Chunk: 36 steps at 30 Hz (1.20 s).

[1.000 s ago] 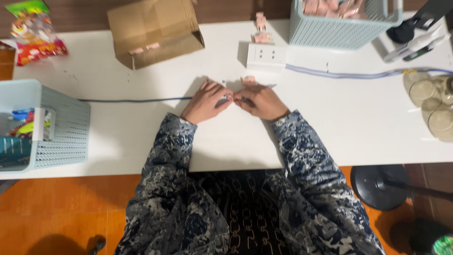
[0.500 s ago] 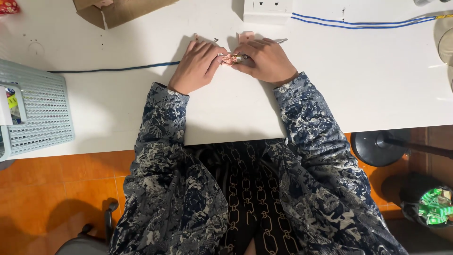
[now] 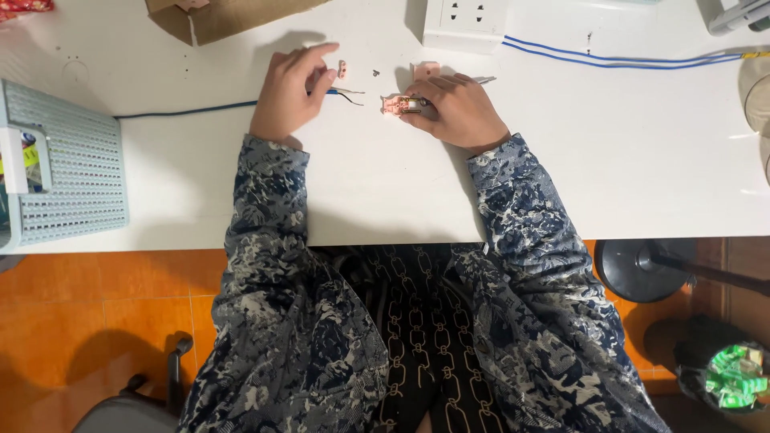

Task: Assembling electrical plug components by connecting wires and tightening screws with a screwdriver

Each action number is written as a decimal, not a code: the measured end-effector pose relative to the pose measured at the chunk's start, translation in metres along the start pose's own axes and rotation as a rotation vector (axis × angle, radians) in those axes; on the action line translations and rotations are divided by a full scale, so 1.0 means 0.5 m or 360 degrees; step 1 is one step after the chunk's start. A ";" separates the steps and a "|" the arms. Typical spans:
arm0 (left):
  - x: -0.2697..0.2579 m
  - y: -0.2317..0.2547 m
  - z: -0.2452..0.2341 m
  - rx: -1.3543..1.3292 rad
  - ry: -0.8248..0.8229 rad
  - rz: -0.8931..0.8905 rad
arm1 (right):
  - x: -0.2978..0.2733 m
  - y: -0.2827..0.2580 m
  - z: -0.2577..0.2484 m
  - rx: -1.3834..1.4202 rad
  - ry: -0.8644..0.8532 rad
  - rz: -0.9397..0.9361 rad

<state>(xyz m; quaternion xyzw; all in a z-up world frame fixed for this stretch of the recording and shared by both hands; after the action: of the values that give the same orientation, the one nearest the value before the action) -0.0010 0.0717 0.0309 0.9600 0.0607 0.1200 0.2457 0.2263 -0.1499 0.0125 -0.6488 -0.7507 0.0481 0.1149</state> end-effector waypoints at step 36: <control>0.085 0.092 0.156 0.0067 0.0017 0.0237 | -0.005 -0.013 -0.072 0.0361 0.0667 0.0131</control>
<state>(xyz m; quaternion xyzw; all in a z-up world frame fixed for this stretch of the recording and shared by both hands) 0.0632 0.0034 -0.0046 0.9661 -0.0071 0.1418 0.2155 0.2289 -0.1562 0.0486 -0.6576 -0.6731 0.0010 0.3383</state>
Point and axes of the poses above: each hand's wrist, its own x-axis towards the middle knuckle, its own z-axis out of the palm, y = z × x, the point moved 4 cm from there along x, towards the middle knuckle, and after that the axes turned 15 degrees about -y, right-handed, at the moved point
